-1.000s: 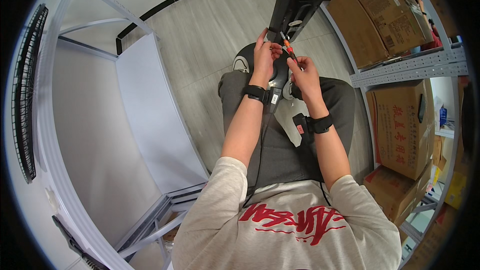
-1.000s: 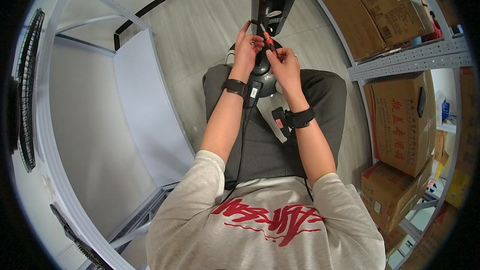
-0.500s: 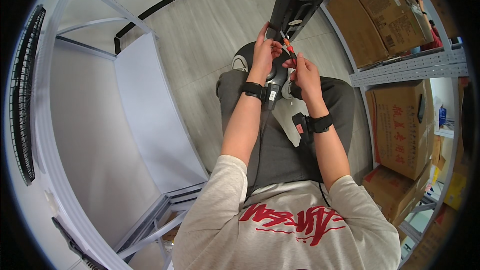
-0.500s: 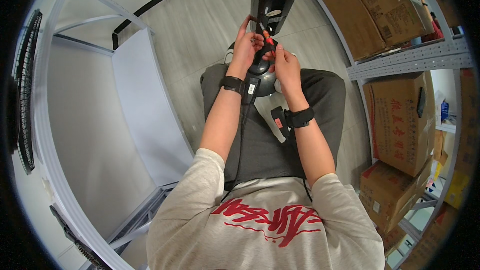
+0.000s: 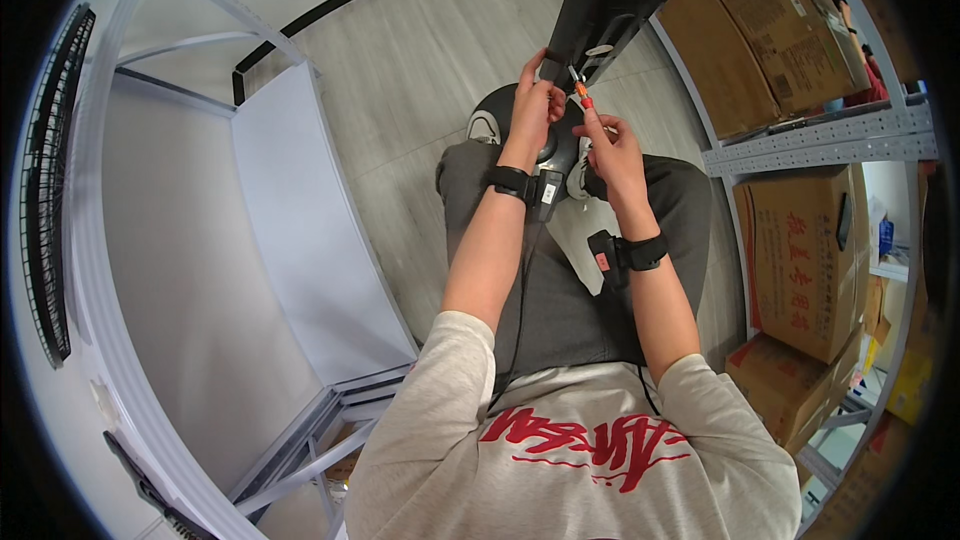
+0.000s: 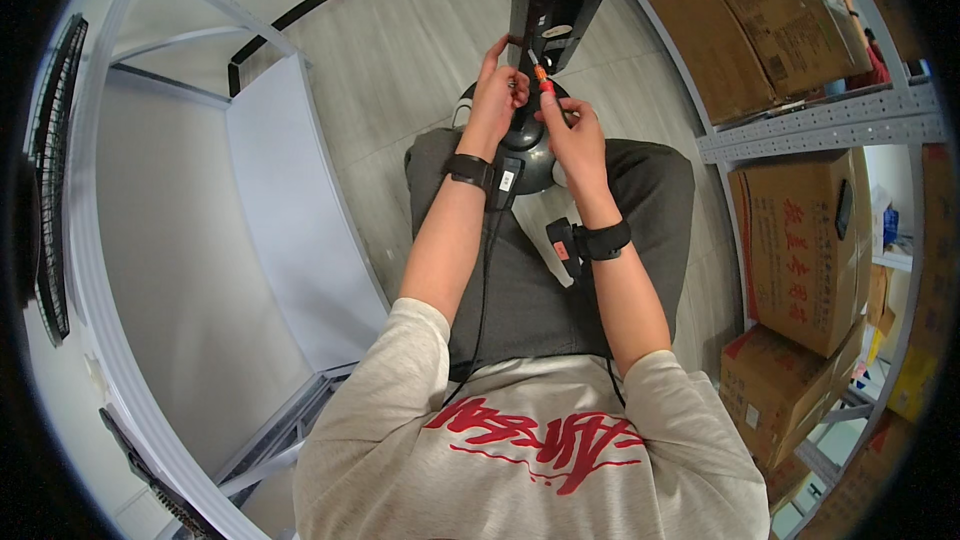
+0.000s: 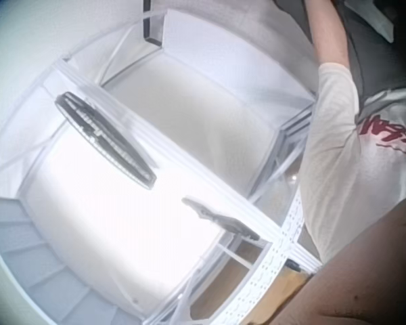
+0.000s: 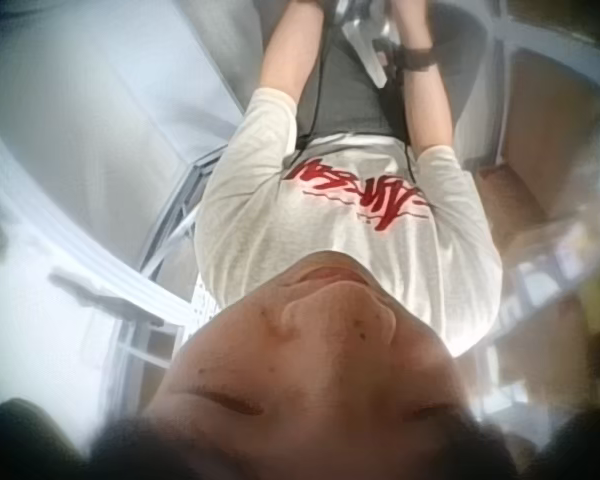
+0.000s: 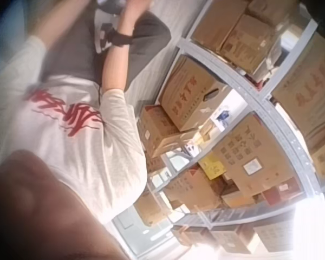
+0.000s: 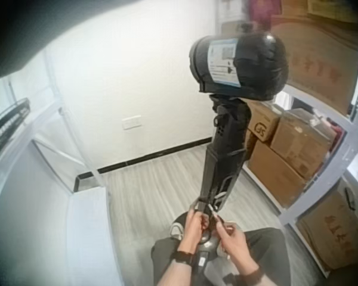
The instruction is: The person sits on the floor and uses a screwdriver to tighten screws on the base and neck of a black pedestal fan. They then attach the fan head to the stand and place the front protective grill onto the fan.
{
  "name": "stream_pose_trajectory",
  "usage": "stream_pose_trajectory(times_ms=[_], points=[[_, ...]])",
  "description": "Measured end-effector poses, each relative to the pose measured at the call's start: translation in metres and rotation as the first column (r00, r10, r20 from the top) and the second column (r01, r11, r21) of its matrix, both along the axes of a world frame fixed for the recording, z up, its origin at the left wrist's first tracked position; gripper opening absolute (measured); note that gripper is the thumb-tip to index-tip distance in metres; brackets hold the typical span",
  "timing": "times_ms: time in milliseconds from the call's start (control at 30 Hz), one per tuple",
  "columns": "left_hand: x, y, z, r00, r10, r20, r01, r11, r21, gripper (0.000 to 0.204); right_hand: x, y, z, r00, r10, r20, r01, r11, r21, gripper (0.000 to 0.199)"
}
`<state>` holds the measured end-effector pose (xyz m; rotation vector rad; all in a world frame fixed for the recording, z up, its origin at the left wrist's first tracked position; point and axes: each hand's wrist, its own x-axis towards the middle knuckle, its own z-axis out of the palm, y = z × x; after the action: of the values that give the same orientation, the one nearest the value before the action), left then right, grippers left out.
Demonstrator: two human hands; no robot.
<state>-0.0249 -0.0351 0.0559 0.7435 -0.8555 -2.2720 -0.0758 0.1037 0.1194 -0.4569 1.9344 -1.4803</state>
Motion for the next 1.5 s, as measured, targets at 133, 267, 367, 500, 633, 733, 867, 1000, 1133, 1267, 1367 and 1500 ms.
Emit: stream_pose_trajectory(times_ms=[133,267,367,500,633,733,867,1000,1133,1267,1367,1500], points=[[0.003,0.001,0.0,0.999,-0.033,-0.007,0.033,0.999,-0.012,0.063,-0.002,0.003,-0.004,0.998,0.017,-0.057,-0.017,1.0,-0.003,0.043],[0.007,0.004,0.0,0.999,-0.033,-0.006,0.033,0.999,-0.017,0.062,-0.004,0.005,0.009,0.967,0.1,0.233,-0.103,0.995,0.003,0.039],[0.004,0.004,0.002,0.999,-0.035,0.003,0.035,0.999,-0.01,0.061,0.008,0.001,0.007,0.999,-0.033,0.011,0.033,0.999,-0.011,0.042],[0.006,0.01,0.003,0.999,-0.041,0.004,0.041,0.999,0.007,0.062,0.002,0.008,-0.011,0.992,-0.027,-0.126,0.026,1.0,-0.013,0.043],[0.005,0.007,-0.001,1.0,0.0,-0.027,0.0,1.0,0.014,0.066,-0.003,0.005,0.01,0.99,0.049,0.131,-0.051,0.999,0.009,0.039],[0.005,0.011,0.0,0.999,-0.014,-0.036,0.015,1.0,0.02,0.066,0.002,0.006,-0.002,0.997,-0.027,-0.07,0.029,0.999,0.027,0.043],[0.006,0.011,0.001,0.999,-0.021,-0.039,0.021,1.0,0.018,0.066,0.001,0.007,-0.008,0.982,-0.027,-0.186,0.027,1.0,-0.005,0.047],[0.01,0.011,-0.002,0.999,-0.02,-0.038,0.021,1.0,0.004,0.066,-0.002,0.009,0.009,0.976,0.059,0.209,-0.057,0.998,-0.018,0.038],[0.007,0.014,0.001,0.999,-0.021,-0.026,0.022,1.0,0.021,0.066,0.005,0.008,-0.001,0.998,-0.006,-0.069,0.006,1.0,0.007,0.044],[0.006,0.018,0.002,0.999,-0.026,-0.023,0.027,0.999,0.03,0.066,0.0,0.013,-0.018,0.974,-0.05,-0.22,0.05,0.999,-0.004,0.049],[0.011,0.013,-0.001,0.999,-0.02,-0.036,0.02,1.0,0.017,0.067,0.0,0.01,0.0,0.996,0.064,0.066,-0.064,0.998,0.002,0.042],[0.009,0.018,0.0,1.0,-0.018,-0.018,0.018,0.999,0.033,0.067,-0.001,0.012,0.002,0.996,0.015,0.083,-0.017,1.0,0.019,0.04]])
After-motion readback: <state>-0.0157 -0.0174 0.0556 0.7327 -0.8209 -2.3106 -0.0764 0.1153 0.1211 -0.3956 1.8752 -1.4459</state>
